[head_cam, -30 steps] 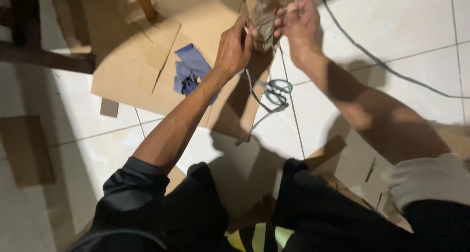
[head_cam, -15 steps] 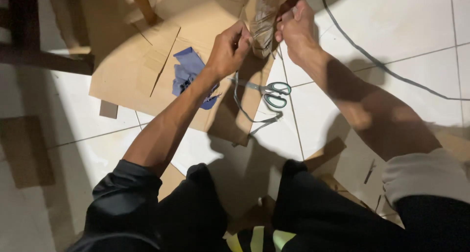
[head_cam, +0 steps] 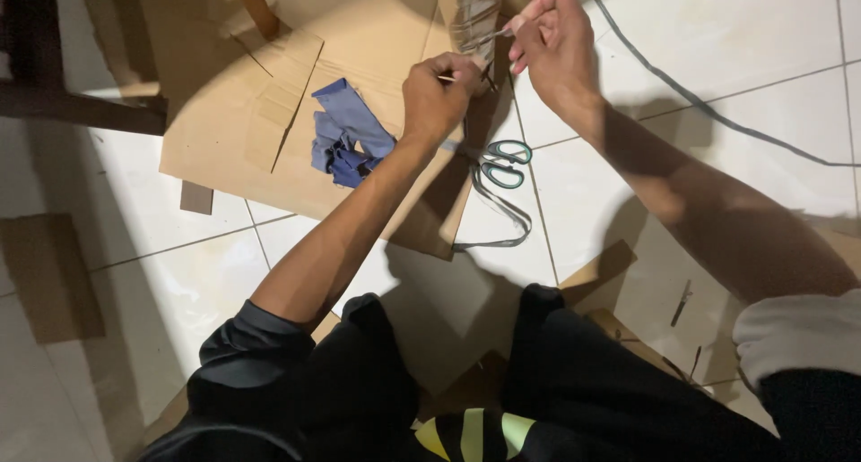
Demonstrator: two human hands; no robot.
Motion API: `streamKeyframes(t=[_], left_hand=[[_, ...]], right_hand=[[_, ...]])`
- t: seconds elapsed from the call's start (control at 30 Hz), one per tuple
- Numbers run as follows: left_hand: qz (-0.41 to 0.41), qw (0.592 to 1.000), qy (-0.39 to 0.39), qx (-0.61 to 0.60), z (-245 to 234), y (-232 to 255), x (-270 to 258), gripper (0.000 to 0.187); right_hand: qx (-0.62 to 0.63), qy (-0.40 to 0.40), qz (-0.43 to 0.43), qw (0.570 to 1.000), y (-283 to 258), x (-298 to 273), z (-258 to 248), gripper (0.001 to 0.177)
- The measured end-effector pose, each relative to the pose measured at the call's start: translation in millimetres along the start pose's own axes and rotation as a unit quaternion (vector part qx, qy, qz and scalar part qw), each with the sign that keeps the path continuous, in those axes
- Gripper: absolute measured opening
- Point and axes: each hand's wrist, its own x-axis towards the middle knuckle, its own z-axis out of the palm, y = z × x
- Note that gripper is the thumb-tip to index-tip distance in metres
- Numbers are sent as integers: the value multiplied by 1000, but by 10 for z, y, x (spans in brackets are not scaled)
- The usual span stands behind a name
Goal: Wrapping furniture legs with cardboard and securing them with tape and ties for protection.
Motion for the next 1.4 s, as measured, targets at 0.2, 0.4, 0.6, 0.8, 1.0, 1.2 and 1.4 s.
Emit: streamKeyframes(t=[0.2, 0.4, 0.6, 0.8, 1.0, 1.2, 1.4], left_hand=[[-101, 979, 13, -174, 60, 61, 16, 14], [-151, 951, 5, -271, 164, 103, -50, 10], [-211, 914, 10, -345, 286, 170, 2, 6], [-184, 920, 37, -345, 263, 212, -32, 10], [-102, 961, 79, -243, 276, 41, -100, 13], [-163, 896, 139, -390, 469, 98, -127, 14], [-303, 838, 154, -426, 499, 199, -52, 17]], right_hand=[[-181, -49, -98, 977, -130, -23, -128, 6], [-286, -91, -168, 939, -139, 25, -156, 20], [-267, -148, -181, 935, -169, -26, -228, 18], [-401, -150, -259, 866, 29, 138, -336, 10], [-400, -117, -295, 860, 118, 203, -293, 16], [-282, -24, -81, 956, 87, -147, -86, 12], [20, 5, 294, 956, -413, -427, 220, 11]])
